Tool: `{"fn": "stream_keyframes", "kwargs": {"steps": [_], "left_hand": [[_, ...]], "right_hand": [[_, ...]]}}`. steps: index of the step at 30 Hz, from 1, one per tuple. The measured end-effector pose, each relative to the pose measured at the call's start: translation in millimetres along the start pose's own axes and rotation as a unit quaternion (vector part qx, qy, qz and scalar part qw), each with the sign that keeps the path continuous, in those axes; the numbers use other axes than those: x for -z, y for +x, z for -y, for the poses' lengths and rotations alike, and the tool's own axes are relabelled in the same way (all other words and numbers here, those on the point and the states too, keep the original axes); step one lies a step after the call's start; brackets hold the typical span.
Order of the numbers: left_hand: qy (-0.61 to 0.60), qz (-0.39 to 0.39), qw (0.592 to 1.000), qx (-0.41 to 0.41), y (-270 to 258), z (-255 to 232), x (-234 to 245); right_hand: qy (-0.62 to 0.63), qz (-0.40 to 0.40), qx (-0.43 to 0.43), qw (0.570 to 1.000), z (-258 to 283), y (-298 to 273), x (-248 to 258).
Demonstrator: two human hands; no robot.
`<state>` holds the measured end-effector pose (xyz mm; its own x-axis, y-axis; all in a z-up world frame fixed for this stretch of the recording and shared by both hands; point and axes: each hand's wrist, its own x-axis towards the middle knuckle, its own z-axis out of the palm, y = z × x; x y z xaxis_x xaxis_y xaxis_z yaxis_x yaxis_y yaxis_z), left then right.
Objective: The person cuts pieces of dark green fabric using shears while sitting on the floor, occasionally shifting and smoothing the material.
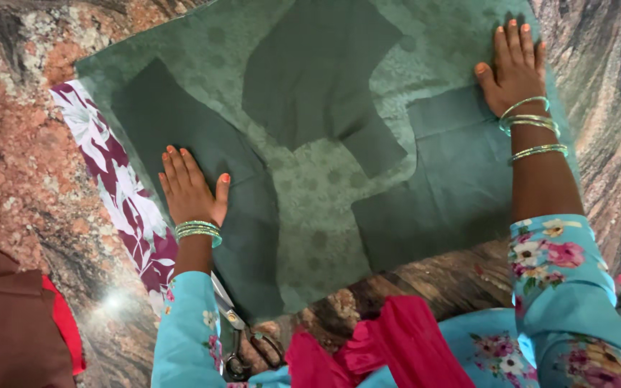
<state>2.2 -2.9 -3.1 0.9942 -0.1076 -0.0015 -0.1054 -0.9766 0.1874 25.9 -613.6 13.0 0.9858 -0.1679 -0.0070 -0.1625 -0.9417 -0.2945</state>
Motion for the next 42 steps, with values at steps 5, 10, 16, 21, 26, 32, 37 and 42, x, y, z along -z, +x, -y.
{"fn": "stream_keyframes", "kwargs": {"steps": [5,10,16,21,26,32,37,42], "left_hand": [[0.002,0.001,1.000,0.007,0.7,-1.6,-0.5],[0.008,0.000,1.000,0.005,1.0,-3.3,-0.5],[-0.005,0.003,1.000,0.010,-1.9,-1.6,0.4],[-0.011,0.012,1.000,0.016,-2.7,-1.2,0.8],[-0.035,-0.018,0.999,0.029,-5.0,-12.7,32.7],[-0.072,-0.119,0.989,-0.040,-101.6,-48.5,76.8],[-0.068,-0.079,0.989,-0.102,-254.7,-103.8,35.1],[-0.067,-0.052,0.991,-0.108,-324.4,-132.6,-24.4]], "right_hand": [[0.004,-0.006,-0.008,1.000,-4.0,0.3,0.2],[-0.022,0.004,0.000,1.000,-2.3,-0.7,2.1],[0.010,-0.057,0.082,0.995,19.6,-36.1,21.4],[-0.006,-0.040,0.144,0.989,49.7,-138.6,20.7],[-0.064,-0.014,0.208,0.976,78.7,-257.4,28.7],[-0.064,-0.004,0.204,0.977,122.9,-330.8,41.1],[-0.093,0.020,0.206,0.974,154.1,-368.4,13.6],[-0.094,0.000,0.286,0.954,153.0,-390.6,-20.6]]}}
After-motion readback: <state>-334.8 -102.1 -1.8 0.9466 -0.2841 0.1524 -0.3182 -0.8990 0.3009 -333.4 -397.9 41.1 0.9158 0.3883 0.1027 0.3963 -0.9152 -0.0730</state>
